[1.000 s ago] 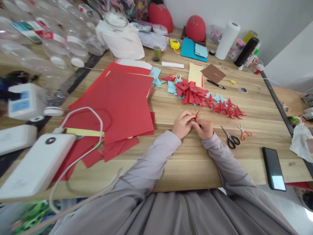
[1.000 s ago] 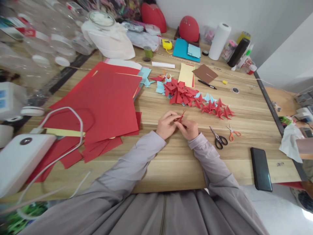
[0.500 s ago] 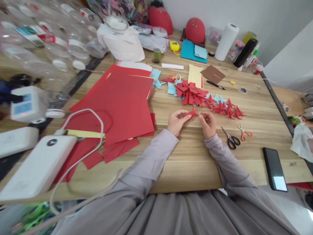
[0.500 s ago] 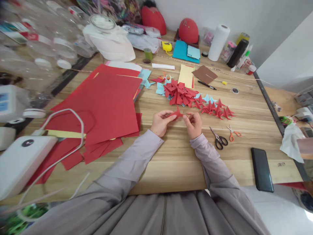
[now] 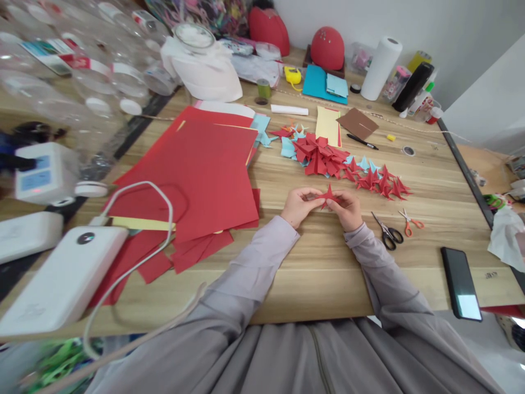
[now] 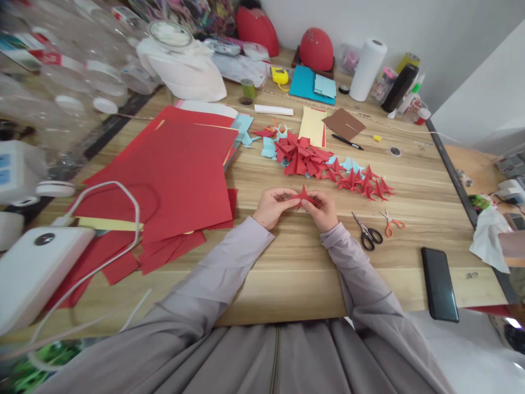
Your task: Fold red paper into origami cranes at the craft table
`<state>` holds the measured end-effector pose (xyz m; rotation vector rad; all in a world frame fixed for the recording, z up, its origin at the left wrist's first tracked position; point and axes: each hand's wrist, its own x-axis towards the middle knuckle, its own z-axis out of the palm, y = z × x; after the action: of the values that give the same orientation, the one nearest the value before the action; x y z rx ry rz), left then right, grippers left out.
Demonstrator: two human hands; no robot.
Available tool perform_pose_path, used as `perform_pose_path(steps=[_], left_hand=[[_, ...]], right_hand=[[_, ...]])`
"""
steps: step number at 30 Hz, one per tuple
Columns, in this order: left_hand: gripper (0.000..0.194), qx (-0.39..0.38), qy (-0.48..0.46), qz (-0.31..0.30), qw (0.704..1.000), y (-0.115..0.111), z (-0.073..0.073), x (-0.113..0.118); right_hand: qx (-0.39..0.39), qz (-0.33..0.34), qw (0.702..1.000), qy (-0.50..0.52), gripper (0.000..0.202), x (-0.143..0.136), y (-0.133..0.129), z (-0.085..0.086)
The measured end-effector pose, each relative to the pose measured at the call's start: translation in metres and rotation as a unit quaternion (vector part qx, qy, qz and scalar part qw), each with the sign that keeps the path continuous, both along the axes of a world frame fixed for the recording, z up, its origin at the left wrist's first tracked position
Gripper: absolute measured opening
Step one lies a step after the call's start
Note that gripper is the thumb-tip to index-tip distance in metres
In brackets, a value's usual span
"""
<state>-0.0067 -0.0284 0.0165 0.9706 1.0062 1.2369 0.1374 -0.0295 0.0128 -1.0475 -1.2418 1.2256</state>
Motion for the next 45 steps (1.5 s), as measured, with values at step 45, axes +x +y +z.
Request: perform_pose_path(steps=[45], left_hand=[[0.027, -0.015, -0.004, -0.015, 1.000, 0.001, -0.002, 0.000]], right_hand=[[-0.038, 0.010, 0.999, 0.006, 0.027, 0.004, 0.001, -0.003]])
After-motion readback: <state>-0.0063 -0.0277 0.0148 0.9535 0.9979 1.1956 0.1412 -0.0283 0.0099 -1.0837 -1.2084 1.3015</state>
